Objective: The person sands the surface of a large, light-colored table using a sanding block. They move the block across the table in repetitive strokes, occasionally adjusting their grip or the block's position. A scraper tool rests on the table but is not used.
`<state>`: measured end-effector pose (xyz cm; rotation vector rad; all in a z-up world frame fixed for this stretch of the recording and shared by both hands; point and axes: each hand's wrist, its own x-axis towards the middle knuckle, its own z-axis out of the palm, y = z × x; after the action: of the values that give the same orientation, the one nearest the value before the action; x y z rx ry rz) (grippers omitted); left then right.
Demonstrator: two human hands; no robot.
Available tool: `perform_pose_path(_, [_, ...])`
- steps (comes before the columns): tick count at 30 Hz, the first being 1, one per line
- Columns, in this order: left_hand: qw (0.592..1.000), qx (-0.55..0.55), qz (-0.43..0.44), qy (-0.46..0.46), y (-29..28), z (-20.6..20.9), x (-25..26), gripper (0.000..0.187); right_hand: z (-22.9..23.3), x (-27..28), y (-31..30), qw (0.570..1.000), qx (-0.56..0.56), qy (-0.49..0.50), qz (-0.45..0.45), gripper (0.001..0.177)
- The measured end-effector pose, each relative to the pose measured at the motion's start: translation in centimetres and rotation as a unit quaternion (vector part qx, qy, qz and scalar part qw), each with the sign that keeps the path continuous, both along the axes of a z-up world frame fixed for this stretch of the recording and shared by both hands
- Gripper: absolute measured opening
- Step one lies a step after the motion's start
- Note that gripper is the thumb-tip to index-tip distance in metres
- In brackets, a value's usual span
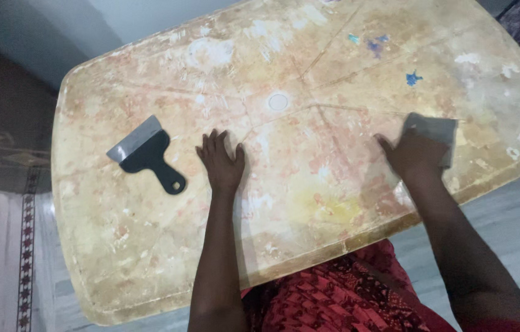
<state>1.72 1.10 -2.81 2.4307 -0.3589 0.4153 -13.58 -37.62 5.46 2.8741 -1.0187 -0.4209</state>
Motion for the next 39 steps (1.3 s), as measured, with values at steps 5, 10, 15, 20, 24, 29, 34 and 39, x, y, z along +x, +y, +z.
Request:
perform_pose_path(5, [0.988,-0.147,0.035,0.030,4.8,2.2,-0.8,0.043,-0.6,-3.8,14.9,0.931,0.050,-0.088,0.351,0.089])
perform_pose_path(10, [0.955,0.002,0.288,-0.065,9.9,4.9,-3.4,0.065,-2.3,-4.7,20.6,0.762,0.162,-0.199,0.595,0.065])
perform_pose_path(15, [0.941,0.055,0.334,0.027,13.3,4.2,-3.7,0.063,-2.7,-4.6,20.0,0.765,0.192,-0.223,0.573,0.058])
perform_pose_path(20, [0.935,0.089,0.335,0.069,11.6,3.4,-2.6,0.067,-2.9,-4.9,20.0,0.764,0.213,-0.243,0.559,0.055])
perform_pose_path(24, [0.944,0.058,0.316,0.069,10.2,3.1,-1.4,0.061,-2.7,-4.7,19.7,0.758,0.222,-0.240,0.564,0.052])
perform_pose_path(29, [0.970,0.045,0.220,0.088,4.2,3.8,-0.9,0.063,-2.5,-4.7,19.6,0.766,0.239,-0.224,0.553,0.051])
perform_pose_path(34, [0.988,-0.006,0.057,0.142,-7.0,3.8,-2.6,0.075,-2.7,-4.6,19.2,0.779,0.233,-0.156,0.561,0.048])
perform_pose_path(39, [0.974,0.019,-0.105,0.200,-16.9,3.4,-5.7,0.082,-4.8,-4.2,19.4,0.759,0.333,-0.261,0.495,0.074])
